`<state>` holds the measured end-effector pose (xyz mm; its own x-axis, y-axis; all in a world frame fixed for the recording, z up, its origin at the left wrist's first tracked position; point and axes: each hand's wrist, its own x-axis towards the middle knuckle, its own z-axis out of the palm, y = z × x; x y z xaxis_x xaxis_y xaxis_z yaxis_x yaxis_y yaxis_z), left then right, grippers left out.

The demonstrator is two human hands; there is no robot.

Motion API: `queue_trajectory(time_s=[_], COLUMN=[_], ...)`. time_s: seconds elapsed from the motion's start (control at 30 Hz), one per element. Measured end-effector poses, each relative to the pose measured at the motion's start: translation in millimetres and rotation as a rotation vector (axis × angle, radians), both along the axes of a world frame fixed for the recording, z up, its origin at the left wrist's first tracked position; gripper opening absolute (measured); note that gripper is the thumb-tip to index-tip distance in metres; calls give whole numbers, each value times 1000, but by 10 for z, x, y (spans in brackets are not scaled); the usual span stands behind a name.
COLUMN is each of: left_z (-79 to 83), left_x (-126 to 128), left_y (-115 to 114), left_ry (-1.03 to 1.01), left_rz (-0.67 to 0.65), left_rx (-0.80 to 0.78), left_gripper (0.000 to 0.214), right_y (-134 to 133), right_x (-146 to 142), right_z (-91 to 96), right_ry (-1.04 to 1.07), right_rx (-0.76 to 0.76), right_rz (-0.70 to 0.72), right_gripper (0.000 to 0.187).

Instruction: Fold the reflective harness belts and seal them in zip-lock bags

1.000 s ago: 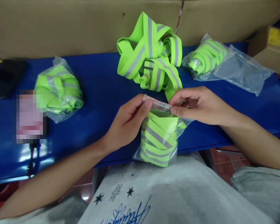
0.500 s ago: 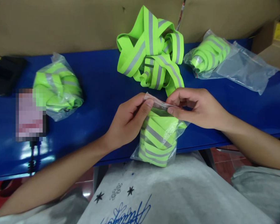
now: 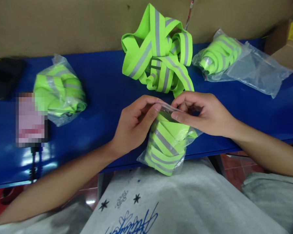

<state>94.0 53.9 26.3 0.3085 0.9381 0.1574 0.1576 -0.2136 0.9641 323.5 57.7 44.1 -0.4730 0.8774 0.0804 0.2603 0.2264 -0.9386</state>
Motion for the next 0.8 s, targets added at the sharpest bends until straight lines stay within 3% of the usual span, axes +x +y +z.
queue_trajectory(time_s=[0.3,0.63,0.8], left_z=[-33,56,53], left_x=[23,13,17], left_y=[13,56,74], left_ry=[-87,-8,-8], left_rz=[-22,-73,-112], left_rx=[-123,-4,45], left_gripper=[27,22,17], right_y=[-55,-35,-58], right_x=[-3,-72,-54], right_z=[5,-14,-10], right_ry=[-33,-54,-65], right_rx=[51,16,90], right_rz=[-33,-61,-22], right_gripper=[23,26,22])
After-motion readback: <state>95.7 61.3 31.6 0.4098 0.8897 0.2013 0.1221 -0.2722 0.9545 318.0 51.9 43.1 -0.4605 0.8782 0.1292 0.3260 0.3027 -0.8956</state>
